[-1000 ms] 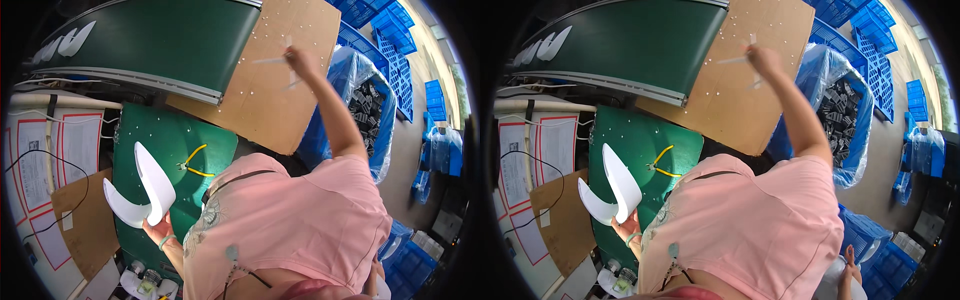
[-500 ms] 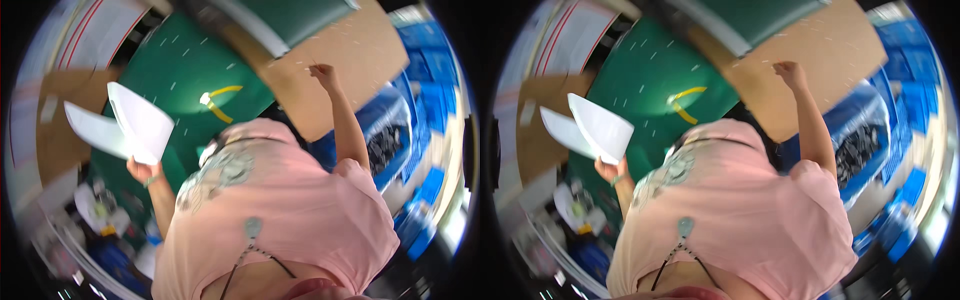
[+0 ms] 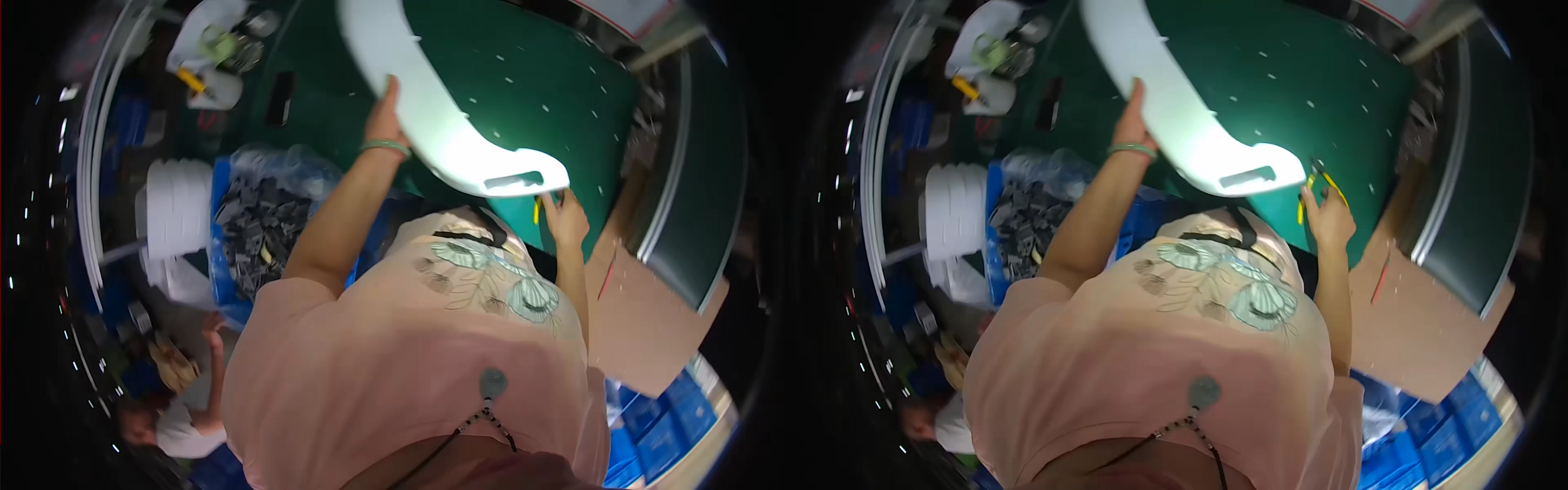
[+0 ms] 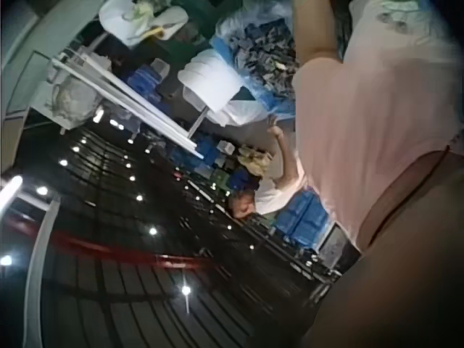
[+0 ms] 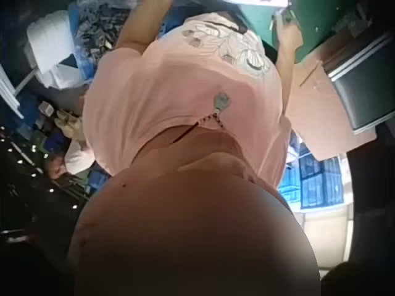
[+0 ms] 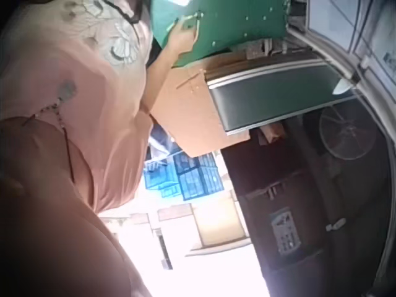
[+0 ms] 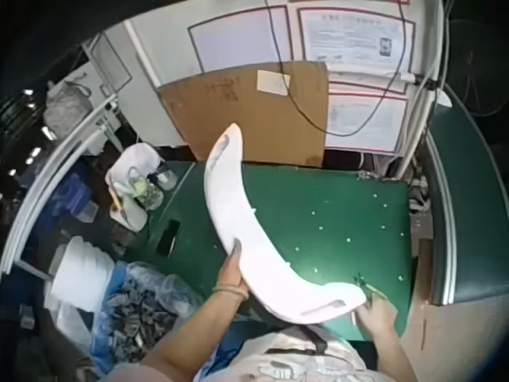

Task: Inspect, trim flash from plastic parts with nippers, and clean with an air nozzle.

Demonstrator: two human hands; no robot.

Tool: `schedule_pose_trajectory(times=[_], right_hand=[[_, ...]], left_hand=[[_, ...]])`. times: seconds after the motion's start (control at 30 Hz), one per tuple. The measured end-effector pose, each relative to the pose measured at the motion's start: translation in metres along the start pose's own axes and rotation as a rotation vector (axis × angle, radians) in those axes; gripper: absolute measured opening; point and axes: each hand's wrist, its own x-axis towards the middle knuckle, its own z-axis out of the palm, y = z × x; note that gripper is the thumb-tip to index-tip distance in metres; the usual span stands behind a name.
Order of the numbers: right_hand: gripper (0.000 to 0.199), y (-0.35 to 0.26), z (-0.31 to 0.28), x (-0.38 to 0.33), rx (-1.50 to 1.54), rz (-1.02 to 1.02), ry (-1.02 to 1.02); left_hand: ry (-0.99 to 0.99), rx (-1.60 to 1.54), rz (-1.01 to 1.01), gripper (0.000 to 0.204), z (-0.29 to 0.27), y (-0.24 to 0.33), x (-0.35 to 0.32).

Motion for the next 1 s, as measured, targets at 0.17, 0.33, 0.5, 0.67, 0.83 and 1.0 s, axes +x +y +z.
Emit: schedule_pose_trajectory(times=[0.17, 0.33, 0.5, 0.67, 0.83, 1.0], right_hand=[[0.041, 0.022, 0.056, 0.014, -0.058, -0.177, -0.027], [0.029, 0.038, 0.042, 0.011, 0.012, -0.116, 0.052], [0.038, 0.031, -0.016, -0.005, 0.232, -0.209, -0.121], [0.041, -0.015, -0.055, -0.05, 0.81, -0.102, -0.904], [0.046, 0.0, 0.007, -0.069, 1.32, 0.134, -0.708], [0.047, 0.01, 0.052, -0.07, 1.386, 0.22, -0.796]], left_hand=[[0.062, -0.045, 0.025, 0.058, -0.023, 0.015, -0.012], [0.061, 0.029, 0.173, 0.055, -0.05, 0.048, -0.021], [0.169, 0.132, 0.198, 0.054, -0.08, 0.081, -0.01], [0.087, -0.005, 0.244, 0.053, -0.097, 0.115, -0.011], [-0.041, -0.083, 0.326, 0.051, -0.065, 0.116, -0.019], [-0.176, -0.05, 0.314, 0.055, -0.021, 0.102, -0.028]])
